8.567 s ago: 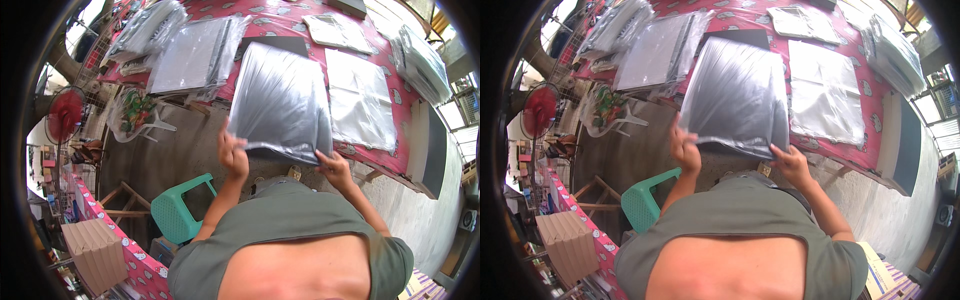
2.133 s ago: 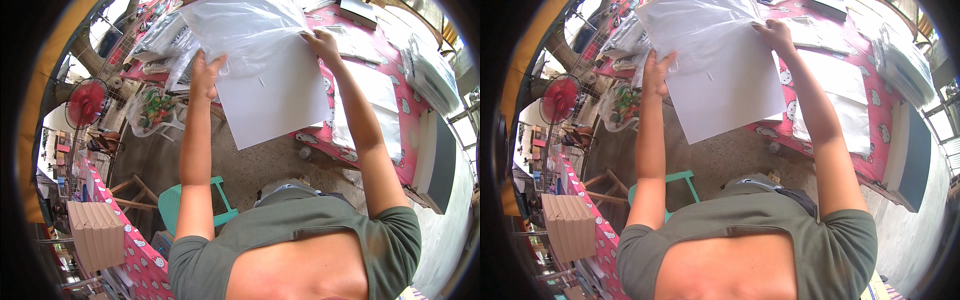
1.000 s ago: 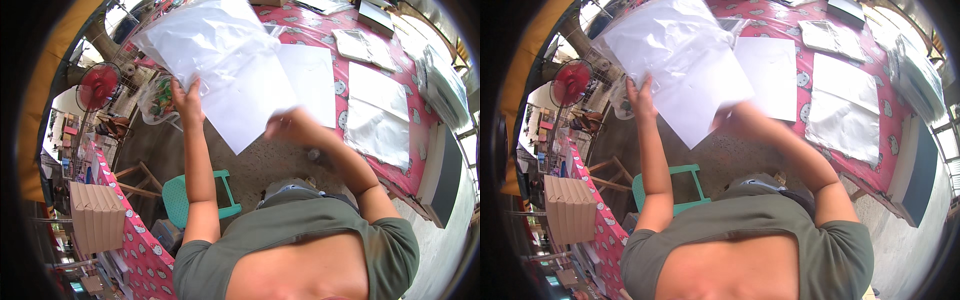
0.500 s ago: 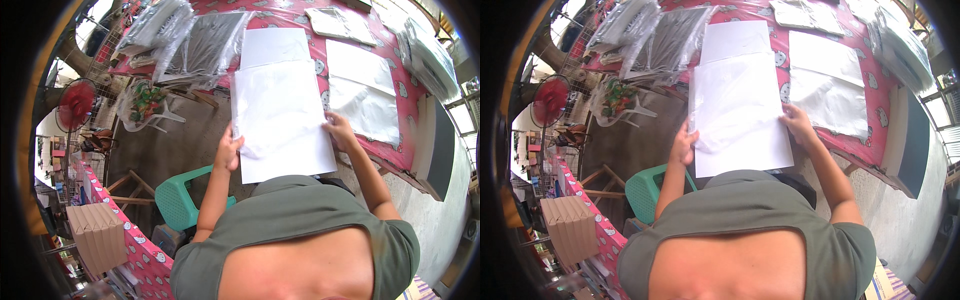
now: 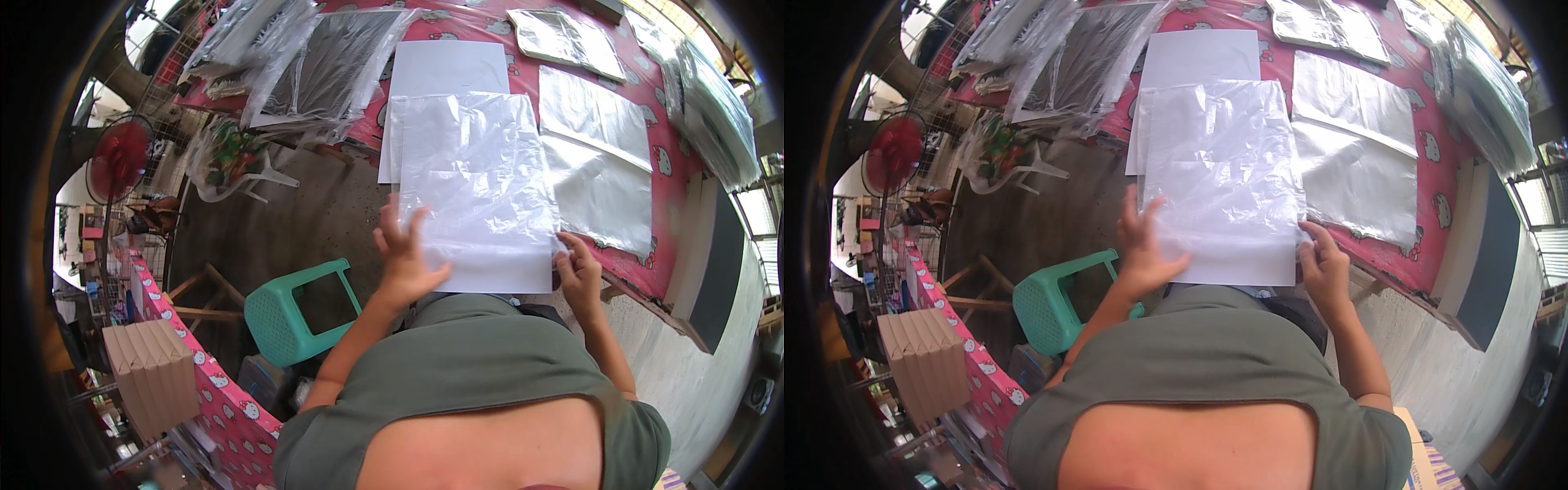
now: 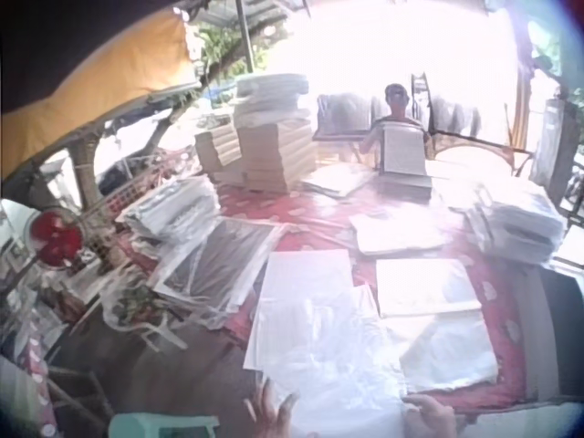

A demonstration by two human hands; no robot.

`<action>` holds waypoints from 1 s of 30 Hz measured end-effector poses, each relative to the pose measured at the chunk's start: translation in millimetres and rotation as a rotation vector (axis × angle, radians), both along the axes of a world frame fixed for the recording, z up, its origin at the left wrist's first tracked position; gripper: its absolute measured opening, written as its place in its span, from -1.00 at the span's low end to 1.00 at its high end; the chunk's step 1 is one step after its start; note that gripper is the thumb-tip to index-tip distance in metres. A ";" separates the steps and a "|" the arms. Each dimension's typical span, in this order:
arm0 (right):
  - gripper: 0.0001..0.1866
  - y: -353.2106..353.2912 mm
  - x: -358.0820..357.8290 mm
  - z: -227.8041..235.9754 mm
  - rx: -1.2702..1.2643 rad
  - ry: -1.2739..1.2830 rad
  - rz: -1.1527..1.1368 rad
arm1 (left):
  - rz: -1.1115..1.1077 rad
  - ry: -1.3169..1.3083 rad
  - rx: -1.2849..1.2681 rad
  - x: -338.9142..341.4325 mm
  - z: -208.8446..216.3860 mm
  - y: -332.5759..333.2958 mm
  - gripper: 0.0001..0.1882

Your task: The person picks up white and black boards, places them into clear plastic bags, and stacks the packaged boards on a table. The person also walks around the workspace to retrieve materials and place finished items.

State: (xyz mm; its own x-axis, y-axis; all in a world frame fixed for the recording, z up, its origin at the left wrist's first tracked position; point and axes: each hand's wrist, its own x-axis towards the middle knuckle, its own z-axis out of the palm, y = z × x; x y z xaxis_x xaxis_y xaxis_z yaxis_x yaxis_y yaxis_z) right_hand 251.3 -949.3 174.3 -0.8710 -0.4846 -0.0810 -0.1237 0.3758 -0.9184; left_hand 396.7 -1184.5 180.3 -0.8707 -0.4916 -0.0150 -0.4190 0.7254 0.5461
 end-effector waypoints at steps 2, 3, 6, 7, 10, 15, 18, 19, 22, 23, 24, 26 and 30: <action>-0.76 -3.7 -9.3 8.1 -0.030 0.005 0.002 | -0.110 0.085 -0.127 -25.5 -7.8 18.3 -0.13; -0.76 -7.7 -13.8 15.8 -0.012 0.052 0.002 | -0.147 0.135 -0.187 -36.3 -10.8 17.8 -0.18; -0.75 -3.1 -18.4 31.8 0.023 0.145 0.063 | -0.061 0.131 -0.451 -56.8 -15.8 -6.0 -0.31; -0.74 -0.5 -17.8 35.0 0.063 0.173 0.112 | 0.004 0.189 -0.396 -55.9 -16.9 -17.3 -0.33; -0.71 10.8 -17.6 36.4 0.165 0.318 0.295 | 0.134 0.313 -0.232 -31.6 -19.1 -47.2 -0.38; -0.68 33.1 -14.7 27.0 0.270 0.284 0.350 | 0.378 0.270 0.536 42.2 -40.0 -4.8 -0.57; -0.63 40.8 -14.8 19.0 0.142 0.106 0.418 | 0.558 0.609 0.882 34.8 -45.1 31.3 -0.65; -0.62 41.6 -15.4 16.3 0.080 0.032 0.443 | 0.590 0.780 0.904 27.4 -46.4 40.6 -0.67; -0.57 22.9 -6.4 12.7 0.056 0.180 0.453 | 0.451 0.841 0.492 11.8 -39.8 22.3 -0.76; -0.56 15.4 -6.5 5.9 0.070 0.246 0.458 | 0.355 0.842 0.371 6.4 -32.9 10.9 -0.76; -0.56 9.5 -7.7 -8.2 0.147 0.363 0.438 | 0.374 0.824 0.315 -3.0 -23.9 0.2 -0.78; -0.58 -19.1 -14.8 -31.3 -0.013 0.278 0.347 | 0.415 0.907 0.399 -27.0 -6.6 -30.9 -0.78; -0.60 -122.7 -42.5 4.5 0.059 0.408 0.481 | 0.657 1.096 0.401 -49.3 9.3 -149.5 -0.83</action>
State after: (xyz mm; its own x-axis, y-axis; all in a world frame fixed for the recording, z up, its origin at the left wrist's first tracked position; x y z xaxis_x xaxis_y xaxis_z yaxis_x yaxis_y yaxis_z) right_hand 208.8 -1072.0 178.9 -0.5228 -0.8346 0.1732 -0.6276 0.2394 -0.7408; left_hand 347.4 -1334.1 189.6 -0.1320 -0.9470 0.2930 0.1621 0.2710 0.9488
